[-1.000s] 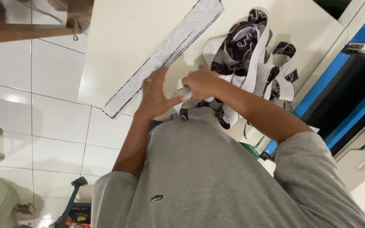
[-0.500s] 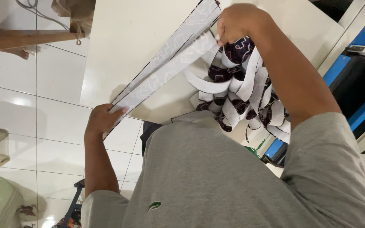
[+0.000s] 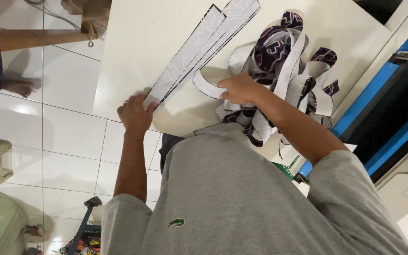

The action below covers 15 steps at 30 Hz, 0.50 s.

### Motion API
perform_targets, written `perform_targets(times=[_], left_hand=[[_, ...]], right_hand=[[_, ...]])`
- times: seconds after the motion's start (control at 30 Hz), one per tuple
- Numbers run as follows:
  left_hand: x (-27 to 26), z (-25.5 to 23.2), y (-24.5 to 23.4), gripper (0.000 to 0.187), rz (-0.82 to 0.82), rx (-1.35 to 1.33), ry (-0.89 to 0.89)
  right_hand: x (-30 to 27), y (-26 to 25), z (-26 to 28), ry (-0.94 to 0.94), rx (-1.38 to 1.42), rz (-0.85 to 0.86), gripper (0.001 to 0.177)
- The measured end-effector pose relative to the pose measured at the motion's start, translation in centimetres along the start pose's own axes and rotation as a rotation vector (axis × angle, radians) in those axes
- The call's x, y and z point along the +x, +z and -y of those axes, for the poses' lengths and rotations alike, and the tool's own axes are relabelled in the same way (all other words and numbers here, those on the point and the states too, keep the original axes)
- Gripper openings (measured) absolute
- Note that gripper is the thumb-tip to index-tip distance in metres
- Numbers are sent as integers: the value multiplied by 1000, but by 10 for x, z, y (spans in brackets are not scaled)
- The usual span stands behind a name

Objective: The person repeatedly folds long strips of patterned fabric and white paper on a white table. They align the materials, fold them in half, and stack the folded pieces. The person also moves to a different table to continue folding and stacking the materials.

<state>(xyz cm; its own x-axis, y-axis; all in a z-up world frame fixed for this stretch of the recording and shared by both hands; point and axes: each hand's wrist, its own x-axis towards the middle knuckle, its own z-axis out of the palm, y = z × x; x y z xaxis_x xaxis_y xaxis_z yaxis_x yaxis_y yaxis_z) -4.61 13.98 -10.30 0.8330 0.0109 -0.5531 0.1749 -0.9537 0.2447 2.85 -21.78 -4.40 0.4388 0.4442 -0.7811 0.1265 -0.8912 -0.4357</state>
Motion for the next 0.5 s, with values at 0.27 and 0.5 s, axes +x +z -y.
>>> perform_targets(times=[0.27, 0.5], left_hand=[[-38, -121, -74, 52, 366, -584, 495], [-45, -2, -94, 49, 447, -420, -92]], right_hand=[[-48, -46, 60, -194, 209, 237, 51], [-49, -97, -19, 12, -13, 398, 57]])
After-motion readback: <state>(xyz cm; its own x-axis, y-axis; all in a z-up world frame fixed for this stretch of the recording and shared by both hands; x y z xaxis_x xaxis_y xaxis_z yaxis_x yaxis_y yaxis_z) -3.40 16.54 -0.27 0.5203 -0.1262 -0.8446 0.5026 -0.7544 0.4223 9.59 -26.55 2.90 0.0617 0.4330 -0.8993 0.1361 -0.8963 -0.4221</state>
